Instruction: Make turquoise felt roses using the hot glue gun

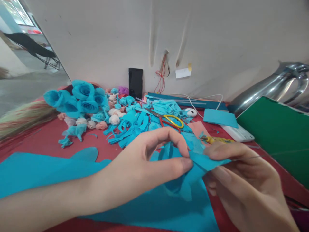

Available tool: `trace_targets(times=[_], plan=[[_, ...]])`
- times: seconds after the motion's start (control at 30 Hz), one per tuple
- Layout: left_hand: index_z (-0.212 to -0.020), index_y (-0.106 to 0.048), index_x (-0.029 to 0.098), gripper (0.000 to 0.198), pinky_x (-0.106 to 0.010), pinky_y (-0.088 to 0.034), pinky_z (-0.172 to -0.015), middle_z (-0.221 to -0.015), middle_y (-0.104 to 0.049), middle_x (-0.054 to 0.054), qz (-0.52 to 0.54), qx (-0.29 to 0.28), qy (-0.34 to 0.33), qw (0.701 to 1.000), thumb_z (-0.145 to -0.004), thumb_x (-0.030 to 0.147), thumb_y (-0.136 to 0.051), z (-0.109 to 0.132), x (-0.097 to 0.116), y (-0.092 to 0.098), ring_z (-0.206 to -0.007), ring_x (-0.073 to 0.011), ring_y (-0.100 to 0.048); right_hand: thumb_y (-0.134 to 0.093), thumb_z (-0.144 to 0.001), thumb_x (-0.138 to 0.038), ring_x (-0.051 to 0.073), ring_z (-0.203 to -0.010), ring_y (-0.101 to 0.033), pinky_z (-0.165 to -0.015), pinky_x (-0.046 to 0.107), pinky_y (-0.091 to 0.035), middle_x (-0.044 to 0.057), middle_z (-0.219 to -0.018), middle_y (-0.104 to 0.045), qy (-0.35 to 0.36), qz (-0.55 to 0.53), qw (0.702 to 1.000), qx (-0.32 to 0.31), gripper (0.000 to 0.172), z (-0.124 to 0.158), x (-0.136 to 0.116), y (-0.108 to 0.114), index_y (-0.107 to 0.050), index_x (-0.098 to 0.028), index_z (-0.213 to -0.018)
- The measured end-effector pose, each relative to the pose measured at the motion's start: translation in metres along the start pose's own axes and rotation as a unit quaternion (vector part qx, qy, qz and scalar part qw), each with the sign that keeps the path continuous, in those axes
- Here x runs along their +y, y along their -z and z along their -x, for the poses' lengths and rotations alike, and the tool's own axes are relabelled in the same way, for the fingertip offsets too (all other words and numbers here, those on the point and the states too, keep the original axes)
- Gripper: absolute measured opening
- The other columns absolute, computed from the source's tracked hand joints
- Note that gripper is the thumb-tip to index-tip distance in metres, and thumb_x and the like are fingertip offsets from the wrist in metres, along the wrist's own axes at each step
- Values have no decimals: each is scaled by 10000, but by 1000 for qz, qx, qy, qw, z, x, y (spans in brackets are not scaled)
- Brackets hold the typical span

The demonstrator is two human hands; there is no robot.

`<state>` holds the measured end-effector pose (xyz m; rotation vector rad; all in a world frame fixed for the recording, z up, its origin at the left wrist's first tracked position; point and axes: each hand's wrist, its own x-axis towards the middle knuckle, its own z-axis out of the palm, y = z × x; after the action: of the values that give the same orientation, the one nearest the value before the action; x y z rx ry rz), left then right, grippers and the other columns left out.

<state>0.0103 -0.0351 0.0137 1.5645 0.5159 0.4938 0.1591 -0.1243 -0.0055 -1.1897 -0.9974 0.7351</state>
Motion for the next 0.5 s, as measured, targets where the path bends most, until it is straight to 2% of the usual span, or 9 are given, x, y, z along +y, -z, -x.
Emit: trace_targets(times=[0.07,0.17,0.27,0.33,0.5], plan=[[-795,-520,232,60,-198,-439,-650,-878,-525,15,-37,15,-9,999,-765,258,-565,0,3,0,-930,-156,-504,-734,-635,-324,82,-365,-507,-327,130,-428,-26,-552,-587,-12,-6,1000,-7,77,-1,1,1,-678,-341,-685],[-883,-518,253,162,-173,-458,-612,-849,-561,36,-62,10,-9,998,-737,245,-586,0,9,-3,-815,-124,-536,-732,-639,-319,94,-358,-492,-342,139,-413,-24,-445,-548,-45,-16,999,-19,76,-2,3,2,-676,-330,-689],[-902,-519,261,221,-160,-463,-547,-826,-596,49,-67,-3,-7,998,-704,269,-616,1,10,-5,-754,-122,-557,-723,-653,-330,92,-384,-502,-372,141,-415,-27,-463,-556,-74,-24,996,-31,75,0,5,3,-666,-330,-701],[-892,-529,269,210,-153,-470,-562,-794,-607,69,-79,-1,-16,997,-703,257,-620,1,9,-6,-721,-109,-564,-720,-658,-347,90,-408,-517,-395,140,-420,-30,-496,-572,-90,-27,995,-41,90,3,6,3,-656,-336,-722],[-859,-568,263,184,-128,-459,-699,-822,-628,104,-138,26,-99,985,-697,208,-634,0,2,-5,-760,-77,-579,-721,-653,-371,82,-396,-508,-392,132,-415,-33,-495,-577,-80,-6,997,-14,112,2,6,-1,-651,-345,-736]])
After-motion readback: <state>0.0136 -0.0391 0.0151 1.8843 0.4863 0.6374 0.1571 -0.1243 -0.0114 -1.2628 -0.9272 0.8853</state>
